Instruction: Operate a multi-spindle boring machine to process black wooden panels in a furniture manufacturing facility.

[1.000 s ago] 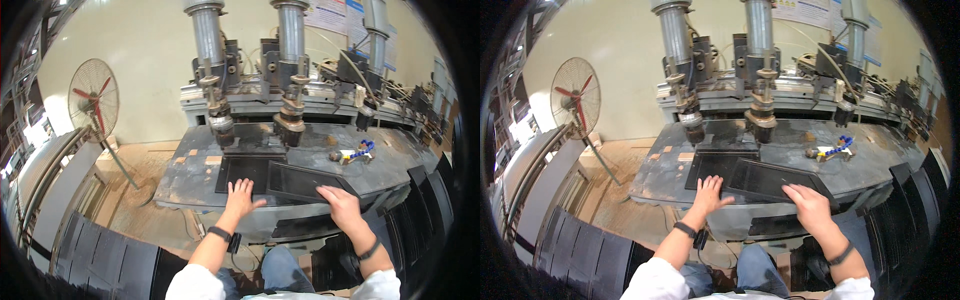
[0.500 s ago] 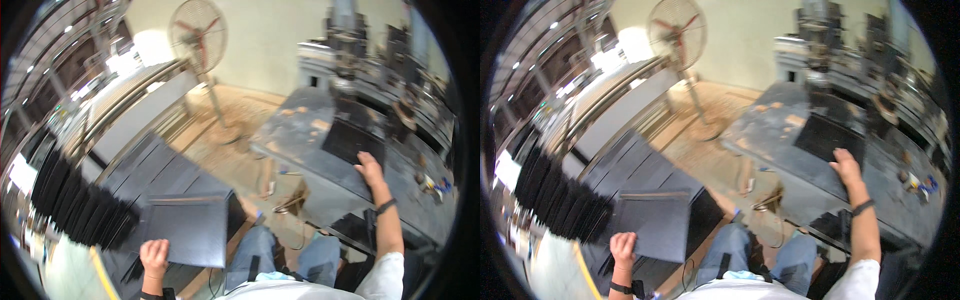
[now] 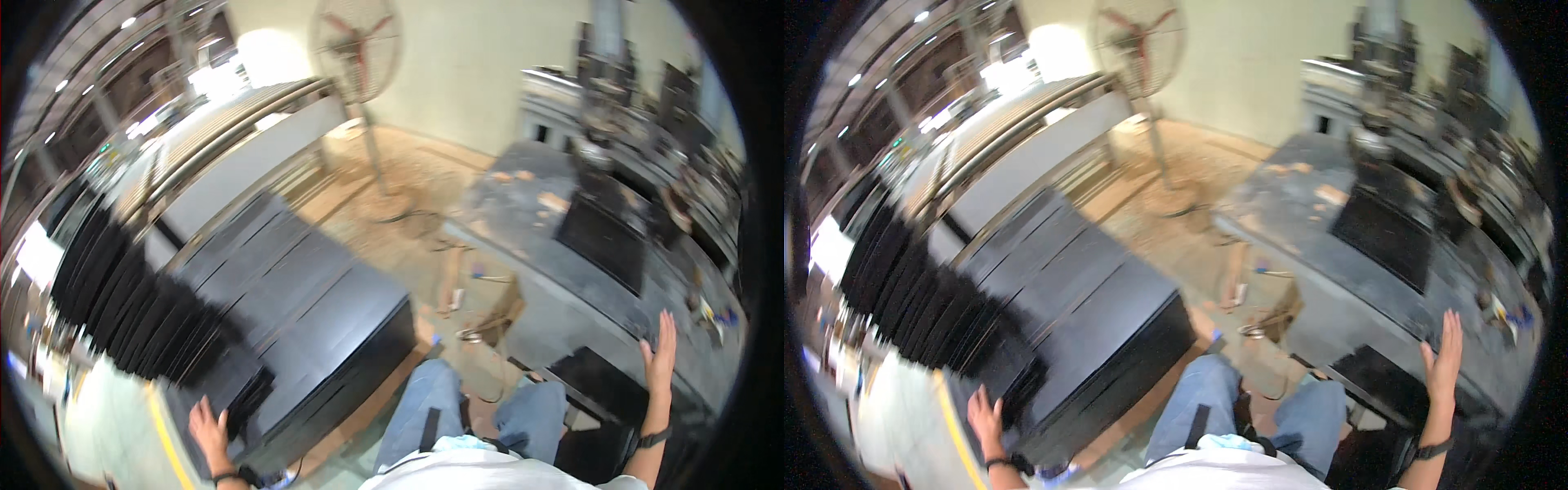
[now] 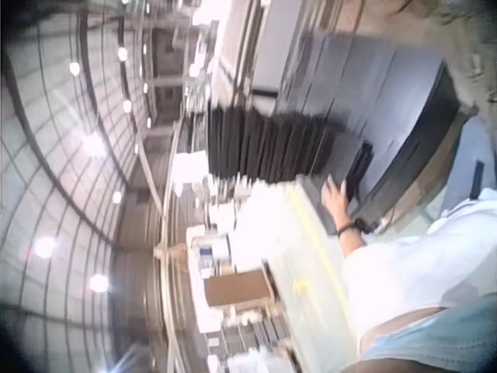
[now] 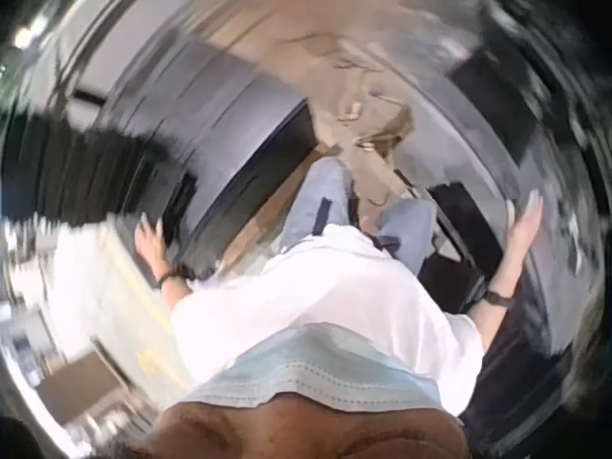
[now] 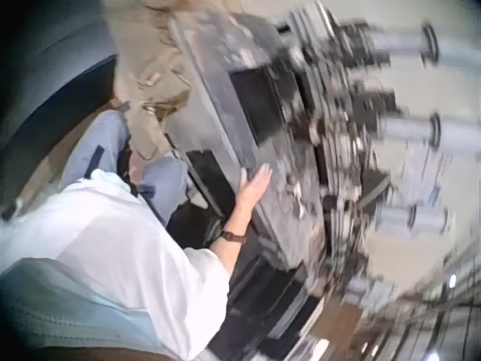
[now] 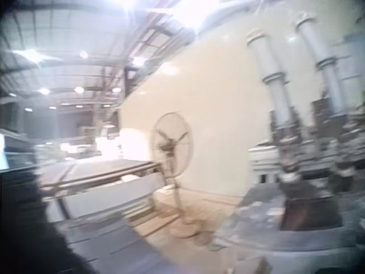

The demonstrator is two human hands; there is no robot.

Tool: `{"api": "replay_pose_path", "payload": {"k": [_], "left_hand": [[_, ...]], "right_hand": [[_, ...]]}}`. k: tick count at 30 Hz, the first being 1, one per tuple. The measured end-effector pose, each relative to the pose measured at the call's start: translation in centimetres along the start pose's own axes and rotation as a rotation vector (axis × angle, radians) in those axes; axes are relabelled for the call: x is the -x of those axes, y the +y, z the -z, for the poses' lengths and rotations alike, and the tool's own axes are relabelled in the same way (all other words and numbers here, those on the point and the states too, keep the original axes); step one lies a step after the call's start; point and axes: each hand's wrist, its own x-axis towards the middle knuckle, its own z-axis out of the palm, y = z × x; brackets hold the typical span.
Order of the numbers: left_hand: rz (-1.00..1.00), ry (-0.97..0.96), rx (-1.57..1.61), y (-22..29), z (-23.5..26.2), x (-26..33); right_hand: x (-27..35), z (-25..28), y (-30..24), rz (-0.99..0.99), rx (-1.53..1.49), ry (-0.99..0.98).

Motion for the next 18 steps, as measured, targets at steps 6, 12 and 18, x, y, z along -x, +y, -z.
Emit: {"api": "replay_pose_path", "payload": {"k": [6, 12, 18], "left_hand": [[-0.456, 0.325, 0.251, 14.9, -1.4, -4.6], [-1.378, 0.048, 1.109, 56.6, 8.5, -1.5], [-1.596, -0.126, 0.693, 77.5, 10.2, 5.8]], "right_hand": [[23.0, 10.3, 0.7, -0.937, 0.44, -0.451], [28.8, 8.4, -2.2, -0.797, 0.367, -0.066], [16.3, 14.8, -5.7, -0.444, 0.224, 0.095]]}}
